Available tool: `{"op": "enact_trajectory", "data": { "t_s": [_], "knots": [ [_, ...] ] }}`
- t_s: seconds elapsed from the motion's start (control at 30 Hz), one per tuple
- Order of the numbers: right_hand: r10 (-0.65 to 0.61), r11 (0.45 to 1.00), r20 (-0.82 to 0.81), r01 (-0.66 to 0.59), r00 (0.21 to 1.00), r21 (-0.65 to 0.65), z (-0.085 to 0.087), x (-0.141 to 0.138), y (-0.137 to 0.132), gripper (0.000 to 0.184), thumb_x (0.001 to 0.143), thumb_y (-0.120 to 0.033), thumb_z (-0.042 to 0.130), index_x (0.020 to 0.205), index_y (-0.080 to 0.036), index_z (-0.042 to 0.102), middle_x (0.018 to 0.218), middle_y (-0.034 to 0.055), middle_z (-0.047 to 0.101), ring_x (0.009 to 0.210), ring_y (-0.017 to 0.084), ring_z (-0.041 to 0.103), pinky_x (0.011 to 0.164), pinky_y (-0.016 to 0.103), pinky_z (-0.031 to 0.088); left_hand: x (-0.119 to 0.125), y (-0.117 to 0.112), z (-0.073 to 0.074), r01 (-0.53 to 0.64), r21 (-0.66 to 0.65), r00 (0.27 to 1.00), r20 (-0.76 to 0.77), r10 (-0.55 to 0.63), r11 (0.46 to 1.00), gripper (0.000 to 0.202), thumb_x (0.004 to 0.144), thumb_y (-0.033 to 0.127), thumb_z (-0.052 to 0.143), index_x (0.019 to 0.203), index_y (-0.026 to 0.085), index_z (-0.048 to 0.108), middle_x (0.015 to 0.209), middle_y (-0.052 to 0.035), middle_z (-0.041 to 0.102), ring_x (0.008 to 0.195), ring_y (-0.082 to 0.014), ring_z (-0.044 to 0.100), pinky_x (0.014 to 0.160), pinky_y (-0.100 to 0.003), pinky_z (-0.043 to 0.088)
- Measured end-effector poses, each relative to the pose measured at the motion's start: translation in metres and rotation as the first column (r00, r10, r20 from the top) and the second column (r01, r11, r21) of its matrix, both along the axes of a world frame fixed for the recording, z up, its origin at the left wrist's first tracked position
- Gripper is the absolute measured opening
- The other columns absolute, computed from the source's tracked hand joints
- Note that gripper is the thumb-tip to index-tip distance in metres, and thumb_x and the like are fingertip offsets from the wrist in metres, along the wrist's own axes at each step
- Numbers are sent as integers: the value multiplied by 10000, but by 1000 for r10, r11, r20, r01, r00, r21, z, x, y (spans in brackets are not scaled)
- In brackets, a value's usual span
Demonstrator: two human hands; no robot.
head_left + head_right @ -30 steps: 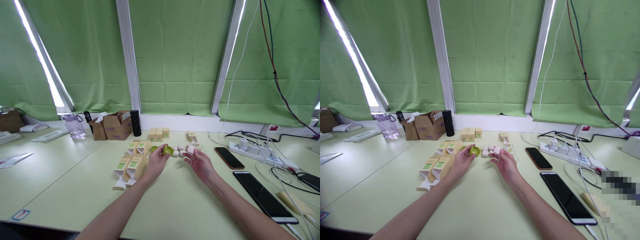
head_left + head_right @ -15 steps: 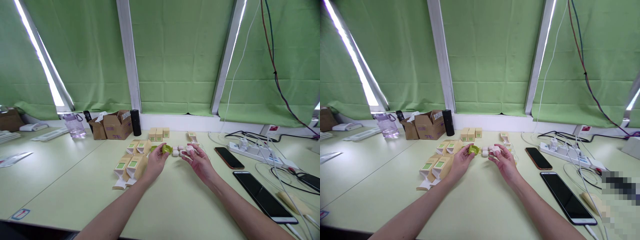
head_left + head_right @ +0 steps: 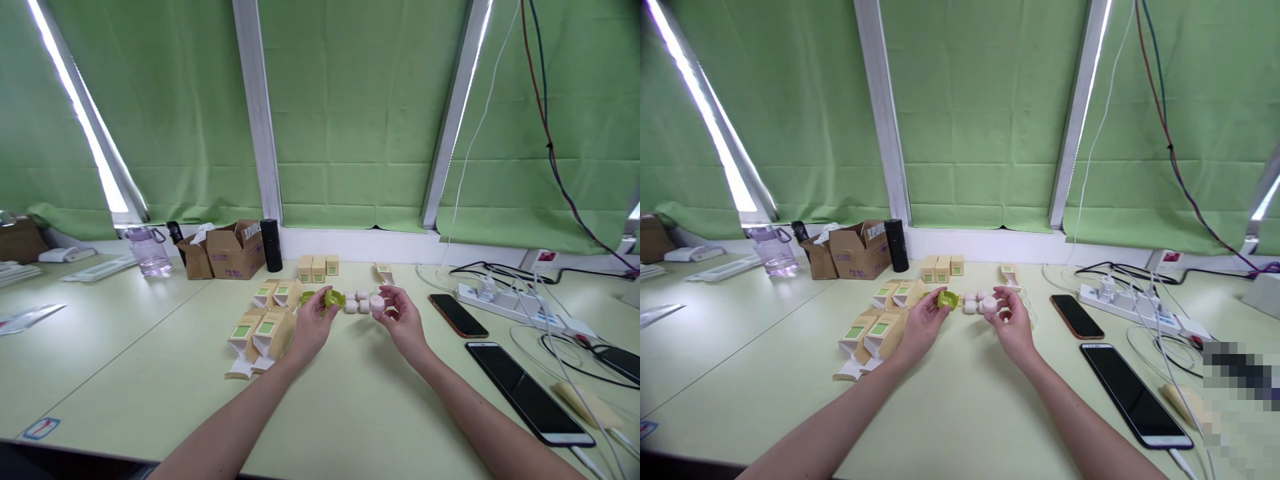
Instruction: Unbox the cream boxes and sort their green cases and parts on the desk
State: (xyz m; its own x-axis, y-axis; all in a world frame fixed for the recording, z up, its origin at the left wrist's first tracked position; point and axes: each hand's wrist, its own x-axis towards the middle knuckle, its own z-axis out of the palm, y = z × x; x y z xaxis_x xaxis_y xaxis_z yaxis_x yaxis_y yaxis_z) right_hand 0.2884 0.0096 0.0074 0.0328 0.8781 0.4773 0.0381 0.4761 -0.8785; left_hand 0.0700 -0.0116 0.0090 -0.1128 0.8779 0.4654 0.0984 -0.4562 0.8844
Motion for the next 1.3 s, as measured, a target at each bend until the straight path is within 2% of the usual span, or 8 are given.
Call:
{"op": "enact_trajectory", "data": {
  "t_s": [0.07,0.13,0.27,0.43,0.67,0.93,1.1,1.3],
  "knots": [
    [-111,991,190,95,975,91,-5,3,3,407,790,-278,724,1180,-256,611,1104,65,665,874,224,612,711,358,513,0,0,-1,-4,0,1000,-10,4,1000,517,890,374,721,1352,174,605,1292,-131,707,1182,-250,686,1085,-433,523],
    [-219,963,374,137,901,234,-10,7,5,327,838,-213,651,1162,-251,625,1111,80,683,958,264,609,776,401,515,0,-1,0,-7,4,1000,-22,7,1000,515,893,380,721,1351,177,607,1285,-127,710,1177,-249,688,1080,-428,526],
    [-309,896,602,15,736,443,-18,7,10,388,846,-28,509,1139,-238,652,1102,87,717,1059,293,597,853,428,510,1,-3,1,-12,-2,1000,-22,12,1000,509,893,377,724,1344,169,611,1284,-129,710,1179,-249,686,1079,-424,525],
    [-369,859,699,-63,612,508,-28,2,17,445,813,52,483,1092,-224,692,1142,98,723,1011,281,628,884,428,506,2,-2,0,-19,-4,1000,-6,19,1000,507,875,364,747,1325,164,628,1291,-133,707,1171,-247,688,1073,-421,529],
    [-405,872,768,-43,496,488,-37,0,18,423,792,51,502,1061,-219,686,1109,100,688,982,259,625,844,375,496,3,-4,1,-17,-5,1000,-24,17,1000,507,882,362,740,1336,171,620,1273,-129,714,1176,-254,684,1074,-441,531],
    [-368,903,798,-21,477,429,-37,1,19,382,780,70,495,1014,-209,613,954,59,683,877,236,606,786,327,446,4,-6,3,2,15,1000,-8,-2,1000,495,862,345,765,1304,172,627,1252,-124,715,1162,-247,685,1076,-436,526],
    [-374,898,774,-8,511,439,-34,3,19,446,777,60,503,1119,-207,609,1081,97,707,992,272,635,858,375,479,3,-8,4,18,35,1000,-9,-18,999,470,846,319,774,1272,185,627,1256,-116,710,1179,-246,676,1081,-424,518],
    [-433,849,669,25,604,527,-21,4,11,454,808,9,491,1179,-212,632,1148,119,706,1066,312,629,894,451,507,5,-11,8,67,39,998,9,-67,997,444,830,302,786,1231,198,626,1262,-119,709,1174,-248,674,1081,-431,511]
  ]
}}
